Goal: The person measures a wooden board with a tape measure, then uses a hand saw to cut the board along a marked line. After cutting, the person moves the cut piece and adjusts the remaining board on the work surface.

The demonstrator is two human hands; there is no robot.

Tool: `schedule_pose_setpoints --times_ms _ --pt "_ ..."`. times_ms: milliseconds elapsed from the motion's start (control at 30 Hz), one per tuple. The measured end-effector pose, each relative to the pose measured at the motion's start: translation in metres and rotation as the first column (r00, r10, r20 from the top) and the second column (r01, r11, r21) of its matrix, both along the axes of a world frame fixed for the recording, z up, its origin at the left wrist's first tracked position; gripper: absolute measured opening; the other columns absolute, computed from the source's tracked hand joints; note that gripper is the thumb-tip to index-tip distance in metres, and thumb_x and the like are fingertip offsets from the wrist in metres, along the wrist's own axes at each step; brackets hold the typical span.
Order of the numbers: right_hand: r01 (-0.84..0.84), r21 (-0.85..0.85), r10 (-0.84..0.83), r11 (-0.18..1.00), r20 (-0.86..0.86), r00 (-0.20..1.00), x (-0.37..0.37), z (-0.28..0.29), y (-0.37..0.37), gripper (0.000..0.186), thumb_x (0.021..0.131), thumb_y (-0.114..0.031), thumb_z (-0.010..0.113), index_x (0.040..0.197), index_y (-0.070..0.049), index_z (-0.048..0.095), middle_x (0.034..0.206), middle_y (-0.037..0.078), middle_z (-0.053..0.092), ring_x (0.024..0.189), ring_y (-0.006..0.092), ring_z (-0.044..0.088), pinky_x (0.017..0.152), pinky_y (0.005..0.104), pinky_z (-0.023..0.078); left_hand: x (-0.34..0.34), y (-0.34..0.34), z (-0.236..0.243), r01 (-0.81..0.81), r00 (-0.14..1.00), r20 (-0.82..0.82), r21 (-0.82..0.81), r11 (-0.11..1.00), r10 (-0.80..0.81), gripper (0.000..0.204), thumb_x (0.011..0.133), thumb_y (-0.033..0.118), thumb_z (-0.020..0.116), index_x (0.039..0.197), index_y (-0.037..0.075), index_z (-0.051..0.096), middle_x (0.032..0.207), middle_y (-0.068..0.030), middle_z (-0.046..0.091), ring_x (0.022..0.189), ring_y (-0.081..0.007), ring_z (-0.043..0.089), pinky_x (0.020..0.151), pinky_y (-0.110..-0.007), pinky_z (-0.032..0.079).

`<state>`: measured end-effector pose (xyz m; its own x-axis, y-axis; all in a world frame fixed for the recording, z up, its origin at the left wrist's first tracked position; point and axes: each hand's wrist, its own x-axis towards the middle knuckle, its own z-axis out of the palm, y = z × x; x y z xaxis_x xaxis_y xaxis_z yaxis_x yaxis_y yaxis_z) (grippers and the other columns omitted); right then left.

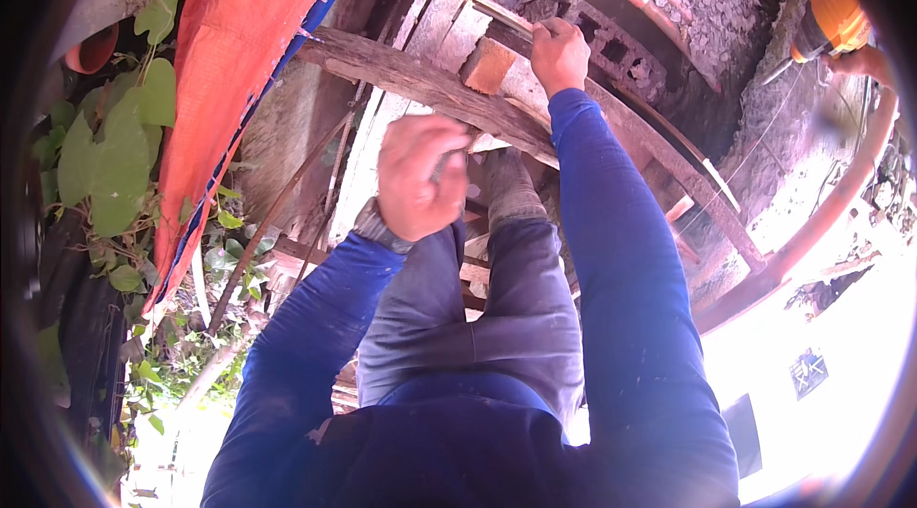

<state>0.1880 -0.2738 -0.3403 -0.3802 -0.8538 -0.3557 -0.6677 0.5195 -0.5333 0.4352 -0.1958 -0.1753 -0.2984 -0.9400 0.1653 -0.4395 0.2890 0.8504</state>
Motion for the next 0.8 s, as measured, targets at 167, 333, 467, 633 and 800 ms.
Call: schedule_pose_setpoints --times_ms 167,333,467,633,800 --pt "-0.074 -0.106 0.087 0.992 0.121 0.989 -0.007 0.002 0.012 0.034 0.093 -0.034 0.067 0.114 -0.01 0.079 0.118 0.025 0.074 0.114 0.0436 0.069 0.101 0.0506 0.054 -0.072 -0.081 0.003 0.12 0.984 0.109 0.187 0.975 -0.142 0.026 0.086 0.013 0.07 0.109 0.002 0.071 0.109 -0.0178 0.071 0.105 -0.0394 0.068 0.092 -0.049 0.054" --pt "-0.396 -0.03 0.394 0.918 -0.053 0.918 -0.008 0.008 0.014 0.04 0.094 -0.033 0.065 0.123 -0.009 0.075 0.13 0.023 0.071 0.126 0.042 0.064 0.109 0.0503 0.051 -0.102 -0.146 -0.038 0.233 0.805 0.457 0.343 0.91 -0.379 0.042 0.089 0.034 0.071 0.113 0.0 0.075 0.111 -0.0221 0.072 0.111 -0.0385 0.069 0.099 -0.049 0.054" --pt "-0.153 0.037 0.148 0.988 0.106 0.983 -0.003 0.013 0.02 0.051 0.097 -0.033 0.067 0.142 -0.009 0.065 0.146 0.025 0.061 0.139 0.0413 0.055 0.118 0.0487 0.044 -0.093 -0.162 -0.09 0.384 0.639 0.556 0.367 0.847 -0.531 0.046 0.089 0.04 0.071 0.115 0.003 0.076 0.115 -0.0253 0.072 0.114 -0.0408 0.068 0.103 -0.05 0.052" --pt "-0.095 -0.11 0.1 0.989 0.04 0.994 -0.01 0.03 0.041 0.062 0.091 -0.033 0.08 0.145 -0.009 0.061 0.144 0.021 0.063 0.134 0.0396 0.059 0.114 0.0487 0.048 -0.092 -0.166 -0.085 0.52 0.456 0.631 0.384 0.763 -0.628 0.038 0.094 0.041 0.068 0.114 0.01 0.076 0.11 -0.0186 0.077 0.109 -0.0394 0.072 0.096 -0.053 0.055" --pt "-0.029 -0.504 0.057 0.863 0.041 0.998 0.011 0.111 0.074 0.035 0.09 -0.017 0.073 0.12 0.0 0.069 0.114 0.024 0.069 0.107 0.0449 0.066 0.094 0.0526 0.055 -0.077 -0.169 -0.11 0.414 0.495 0.652 0.403 0.816 -0.574 0.045 0.099 0.046 0.061 0.133 0.017 0.07 0.134 -0.0151 0.07 0.127 -0.0394 0.064 0.106 -0.055 0.049"
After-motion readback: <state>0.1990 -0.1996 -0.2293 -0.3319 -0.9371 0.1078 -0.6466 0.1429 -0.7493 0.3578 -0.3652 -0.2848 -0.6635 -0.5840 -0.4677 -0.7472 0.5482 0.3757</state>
